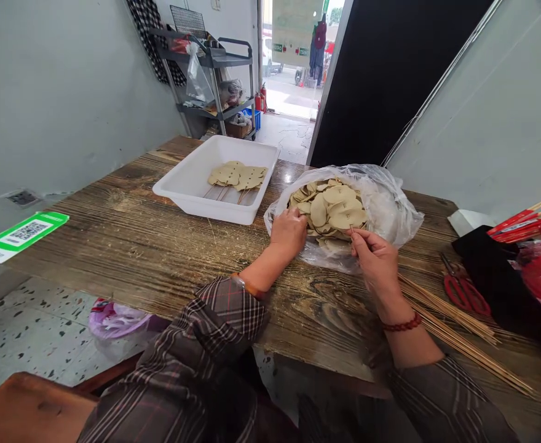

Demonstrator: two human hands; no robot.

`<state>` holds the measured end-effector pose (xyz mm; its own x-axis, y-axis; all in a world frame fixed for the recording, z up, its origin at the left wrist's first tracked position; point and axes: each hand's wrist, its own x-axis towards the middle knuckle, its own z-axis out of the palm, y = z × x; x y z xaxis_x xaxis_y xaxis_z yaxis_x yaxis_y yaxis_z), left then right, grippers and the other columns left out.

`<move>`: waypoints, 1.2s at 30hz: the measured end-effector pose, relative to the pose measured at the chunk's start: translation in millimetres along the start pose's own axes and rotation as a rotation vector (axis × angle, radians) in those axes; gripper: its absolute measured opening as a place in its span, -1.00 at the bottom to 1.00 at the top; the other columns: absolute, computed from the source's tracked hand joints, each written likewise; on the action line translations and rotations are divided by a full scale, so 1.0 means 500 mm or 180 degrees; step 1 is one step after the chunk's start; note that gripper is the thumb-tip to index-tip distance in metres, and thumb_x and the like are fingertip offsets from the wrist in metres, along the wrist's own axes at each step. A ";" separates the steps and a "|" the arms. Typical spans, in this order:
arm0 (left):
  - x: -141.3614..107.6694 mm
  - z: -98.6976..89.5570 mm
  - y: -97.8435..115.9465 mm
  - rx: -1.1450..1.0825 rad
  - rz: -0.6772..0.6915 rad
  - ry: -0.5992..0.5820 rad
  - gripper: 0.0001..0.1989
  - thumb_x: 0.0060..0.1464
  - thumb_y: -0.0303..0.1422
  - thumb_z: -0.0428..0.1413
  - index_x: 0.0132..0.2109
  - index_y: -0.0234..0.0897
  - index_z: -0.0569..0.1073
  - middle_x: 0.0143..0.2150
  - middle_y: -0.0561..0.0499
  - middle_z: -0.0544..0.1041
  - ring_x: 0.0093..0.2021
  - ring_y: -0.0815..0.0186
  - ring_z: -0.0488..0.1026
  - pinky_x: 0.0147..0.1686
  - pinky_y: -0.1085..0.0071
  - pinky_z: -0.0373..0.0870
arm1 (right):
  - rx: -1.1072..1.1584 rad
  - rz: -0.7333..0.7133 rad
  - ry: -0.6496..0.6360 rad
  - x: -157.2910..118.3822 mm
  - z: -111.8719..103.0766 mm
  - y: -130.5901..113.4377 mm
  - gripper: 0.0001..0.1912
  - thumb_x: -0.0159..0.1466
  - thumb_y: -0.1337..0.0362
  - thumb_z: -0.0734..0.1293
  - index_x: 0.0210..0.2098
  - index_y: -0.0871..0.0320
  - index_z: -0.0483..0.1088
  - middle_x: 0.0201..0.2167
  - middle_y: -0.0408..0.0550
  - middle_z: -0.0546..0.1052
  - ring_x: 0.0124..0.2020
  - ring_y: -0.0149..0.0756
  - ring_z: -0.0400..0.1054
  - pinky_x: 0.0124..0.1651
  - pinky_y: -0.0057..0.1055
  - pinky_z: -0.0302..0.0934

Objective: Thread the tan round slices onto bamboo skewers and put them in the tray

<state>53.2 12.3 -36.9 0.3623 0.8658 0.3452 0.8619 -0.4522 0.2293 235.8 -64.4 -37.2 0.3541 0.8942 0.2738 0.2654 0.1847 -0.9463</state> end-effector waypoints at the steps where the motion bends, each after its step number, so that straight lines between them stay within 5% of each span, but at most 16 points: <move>1: 0.001 0.000 -0.002 -0.0116 -0.0031 0.0058 -0.78 0.16 -0.40 -0.02 -0.26 -0.31 0.53 -0.12 -0.23 0.48 -0.08 0.06 0.40 -0.14 0.19 0.27 | -0.0006 -0.0019 0.0007 0.000 0.000 0.000 -0.64 0.19 0.07 0.34 -0.21 0.23 0.56 -0.64 -0.18 0.38 -0.59 -0.41 0.18 -0.55 -0.48 0.02; 4: 0.009 -0.001 -0.018 -0.0842 -0.0259 0.0342 -0.87 0.08 -0.44 0.05 -0.35 -0.28 0.50 -0.22 -0.14 0.50 -0.13 0.14 0.40 -0.12 0.24 0.28 | 0.0030 0.0003 0.0014 0.001 0.000 0.001 -0.64 0.19 0.07 0.35 -0.20 0.24 0.56 -0.60 -0.15 0.43 -0.58 -0.41 0.20 -0.52 -0.46 0.06; 8: 0.021 -0.007 -0.041 -0.2778 -0.0882 0.0636 -0.94 -0.02 -0.42 0.13 -0.43 -0.28 0.42 -0.46 0.04 0.44 -0.39 0.34 0.34 -0.31 0.41 0.27 | 0.0187 0.0085 0.0017 0.000 0.001 -0.002 -0.63 0.18 0.08 0.36 -0.19 0.25 0.55 -0.59 -0.16 0.42 -0.59 -0.44 0.17 -0.53 -0.47 0.05; 11: 0.024 -0.017 -0.047 -0.4387 -0.1398 0.0624 -0.87 -0.05 -0.34 0.17 -0.41 -0.29 0.39 -0.54 0.13 0.36 -0.52 0.44 0.27 -0.48 0.51 0.21 | 0.0246 0.0095 -0.0052 0.001 -0.004 -0.004 -0.65 0.18 0.09 0.38 -0.20 0.24 0.56 -0.63 -0.19 0.38 -0.60 -0.44 0.16 -0.56 -0.49 0.01; 14: 0.021 -0.030 -0.044 -0.5204 -0.1673 0.0432 -0.78 -0.13 -0.31 0.24 -0.37 -0.30 0.36 -0.50 0.11 0.41 -0.50 0.42 0.35 -0.51 0.50 0.31 | 0.0220 0.0068 -0.0331 0.003 -0.016 -0.009 -0.67 0.19 0.09 0.37 -0.21 0.22 0.56 -0.66 -0.22 0.34 -0.61 -0.46 0.13 -0.59 -0.51 -0.06; 23: 0.027 -0.031 -0.054 -0.5481 -0.1520 0.0432 -0.69 -0.30 -0.53 0.25 -0.30 -0.34 0.40 -0.42 0.06 0.53 -0.45 0.44 0.44 -0.41 0.49 0.40 | -0.0408 -0.0004 -0.1337 0.006 -0.054 -0.037 -0.73 0.21 0.14 0.36 -0.25 0.19 0.59 -0.59 -0.14 0.48 -0.62 -0.45 0.20 -0.57 -0.50 0.08; 36: 0.027 -0.038 -0.055 -0.5034 -0.1440 0.0563 -0.69 -0.28 -0.49 0.22 -0.26 -0.35 0.43 -0.45 0.10 0.49 -0.51 0.49 0.34 -0.54 0.56 0.21 | -0.0997 -0.0259 -0.1803 0.008 -0.067 -0.041 -0.68 0.24 0.11 0.30 -0.27 0.20 0.60 -0.54 -0.07 0.54 -0.60 -0.39 0.29 -0.53 -0.45 0.17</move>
<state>27.6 32.2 -21.4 0.0607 0.9961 0.0643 -0.3519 -0.0389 0.9352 261.6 -78.4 -11.0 -0.1828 0.9747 0.1284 0.5505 0.2097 -0.8080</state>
